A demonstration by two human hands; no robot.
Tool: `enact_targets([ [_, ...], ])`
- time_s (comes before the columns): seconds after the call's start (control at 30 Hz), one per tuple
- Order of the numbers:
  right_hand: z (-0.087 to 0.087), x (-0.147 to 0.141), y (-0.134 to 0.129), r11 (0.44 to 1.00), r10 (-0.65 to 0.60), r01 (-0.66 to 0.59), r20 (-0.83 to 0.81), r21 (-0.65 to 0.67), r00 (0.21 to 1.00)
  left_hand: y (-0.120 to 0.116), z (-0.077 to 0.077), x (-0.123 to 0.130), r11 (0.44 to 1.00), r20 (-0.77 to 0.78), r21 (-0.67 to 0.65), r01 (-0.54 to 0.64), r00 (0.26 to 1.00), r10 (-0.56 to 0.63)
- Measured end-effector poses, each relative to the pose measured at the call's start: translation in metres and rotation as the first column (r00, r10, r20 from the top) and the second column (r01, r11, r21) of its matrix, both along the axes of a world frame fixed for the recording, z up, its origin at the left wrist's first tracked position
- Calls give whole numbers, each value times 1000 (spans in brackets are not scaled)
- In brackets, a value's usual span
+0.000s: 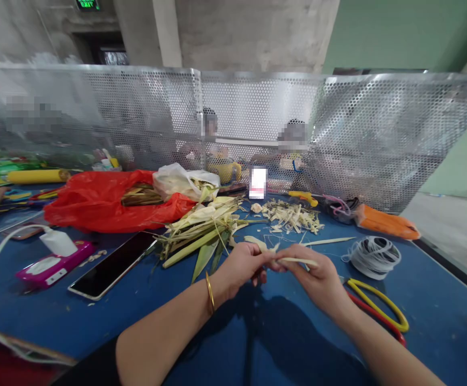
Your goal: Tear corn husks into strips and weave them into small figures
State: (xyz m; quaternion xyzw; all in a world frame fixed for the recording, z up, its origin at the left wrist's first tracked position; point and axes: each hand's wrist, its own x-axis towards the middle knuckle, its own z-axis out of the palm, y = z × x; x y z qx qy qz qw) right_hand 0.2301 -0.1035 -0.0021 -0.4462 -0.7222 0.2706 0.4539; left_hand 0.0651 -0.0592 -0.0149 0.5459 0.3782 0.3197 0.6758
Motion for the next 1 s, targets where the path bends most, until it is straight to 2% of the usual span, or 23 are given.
enact_targets([
  [0.07,-2,3,3,987,-101,96,34,126,994,-4,2,-1,984,16,-3,176,984,-176],
  [0.1,-3,5,4,983,-139,132,48,129,989,-6,3,-2,968,30,-14,249,968,-248],
  [0.17,-5,6,6,982,-188,182,116,55,975,-7,4,-3,939,60,-44,340,940,-337],
  [0.23,-7,6,8,972,-216,231,242,-34,946,-7,4,-4,930,81,-79,359,932,-353],
  [0.37,-12,2,8,941,-282,332,387,-70,878,-5,3,-3,933,76,-132,335,942,-328],
  [0.47,-13,0,9,938,-290,338,361,-76,886,-6,1,-1,951,-3,-82,297,954,-299],
  [0.57,-15,0,11,938,-247,303,292,-167,924,-8,-3,2,965,-79,-47,257,962,-260],
  [0.77,-20,3,17,898,-262,331,250,-291,932,-8,-12,7,986,-64,-36,161,985,-163],
  [0.83,-17,5,17,876,-227,270,153,-400,962,-6,-11,6,990,-55,-68,121,991,-125],
  [0.93,-6,8,14,805,-129,80,-42,-587,991,-2,-7,4,993,-26,-110,52,998,-55],
  [1.0,3,10,11,777,-67,-21,-116,-630,991,0,-5,2,991,-21,-132,6,1000,-9],
])
